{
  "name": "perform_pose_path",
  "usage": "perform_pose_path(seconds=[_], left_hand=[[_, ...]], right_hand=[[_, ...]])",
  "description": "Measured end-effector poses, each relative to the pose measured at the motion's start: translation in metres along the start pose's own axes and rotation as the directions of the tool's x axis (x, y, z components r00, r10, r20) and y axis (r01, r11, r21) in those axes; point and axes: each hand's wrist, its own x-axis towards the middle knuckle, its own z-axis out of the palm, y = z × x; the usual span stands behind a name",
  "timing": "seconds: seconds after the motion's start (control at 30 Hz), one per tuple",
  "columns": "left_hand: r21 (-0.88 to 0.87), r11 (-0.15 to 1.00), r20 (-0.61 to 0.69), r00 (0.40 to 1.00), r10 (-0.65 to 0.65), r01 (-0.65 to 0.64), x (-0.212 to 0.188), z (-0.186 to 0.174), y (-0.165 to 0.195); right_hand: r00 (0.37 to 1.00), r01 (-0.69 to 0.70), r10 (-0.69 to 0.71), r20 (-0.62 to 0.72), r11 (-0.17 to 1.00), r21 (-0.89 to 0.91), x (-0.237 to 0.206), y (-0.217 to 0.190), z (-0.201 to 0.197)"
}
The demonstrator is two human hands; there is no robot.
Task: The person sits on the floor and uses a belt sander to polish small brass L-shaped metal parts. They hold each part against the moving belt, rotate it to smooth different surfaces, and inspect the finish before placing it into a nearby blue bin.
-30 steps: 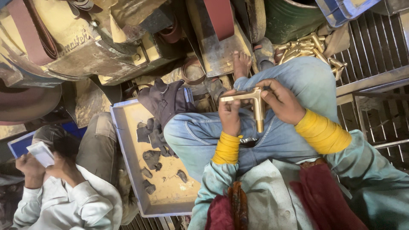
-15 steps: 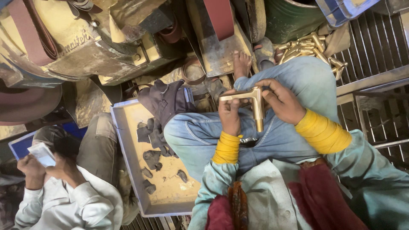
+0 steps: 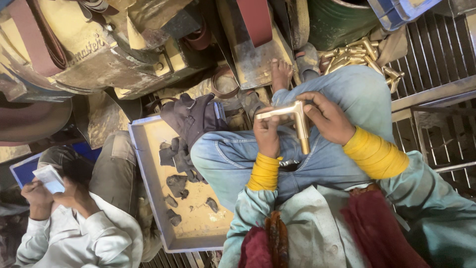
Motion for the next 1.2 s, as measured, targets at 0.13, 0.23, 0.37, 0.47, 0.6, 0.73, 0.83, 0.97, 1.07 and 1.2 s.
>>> perform_pose_path(seconds=[0.13, 0.23, 0.37, 0.47, 0.6, 0.73, 0.83, 0.97, 1.07, 1.2], left_hand=[[-0.140, 0.990, 0.029, 0.999, -0.028, 0.032, 0.002, 0.003, 0.000], [-0.158, 0.987, 0.016, 1.000, -0.025, 0.028, 0.003, 0.006, 0.002], [-0.099, 0.995, 0.029, 1.000, -0.012, 0.015, 0.001, 0.006, 0.008], [-0.050, 0.999, 0.029, 1.000, 0.008, -0.006, -0.001, 0.006, 0.011], [-0.056, 0.998, 0.035, 0.999, 0.005, -0.003, -0.001, 0.007, 0.013], [-0.062, 0.998, 0.024, 1.000, -0.006, 0.007, -0.001, 0.007, 0.012], [-0.053, 0.998, 0.022, 1.000, 0.020, -0.019, -0.002, 0.006, 0.011], [-0.014, 0.999, -0.027, 0.999, 0.038, -0.039, 0.000, 0.004, 0.007], [-0.022, 1.000, -0.045, 0.999, 0.021, -0.022, 0.002, 0.003, 0.007], [-0.012, 0.997, -0.039, 0.997, 0.071, -0.071, 0.004, 0.004, 0.012]], right_hand=[[0.999, -0.042, 0.042, 0.015, 0.998, 0.037, 0.001, -0.001, 0.001], [0.998, -0.064, 0.064, 0.016, 0.997, 0.047, 0.001, -0.001, 0.001], [1.000, -0.014, 0.014, -0.003, 0.999, -0.046, 0.001, -0.001, 0.001], [1.000, -0.019, 0.018, -0.010, 0.997, -0.081, 0.001, 0.001, 0.001], [1.000, -0.015, 0.015, 0.004, 0.999, -0.050, 0.001, 0.003, 0.001], [0.999, -0.032, 0.030, 0.038, 0.999, 0.043, 0.002, 0.004, 0.003], [0.996, -0.072, 0.071, 0.049, 0.997, 0.021, 0.001, 0.002, 0.002], [0.999, -0.005, 0.009, 0.034, 0.994, -0.112, -0.002, -0.001, 0.000], [0.993, 0.111, -0.104, 0.060, 0.987, -0.115, -0.003, 0.000, -0.002], [0.991, -0.012, 0.008, 0.132, 1.000, 0.028, -0.002, 0.002, 0.000]])
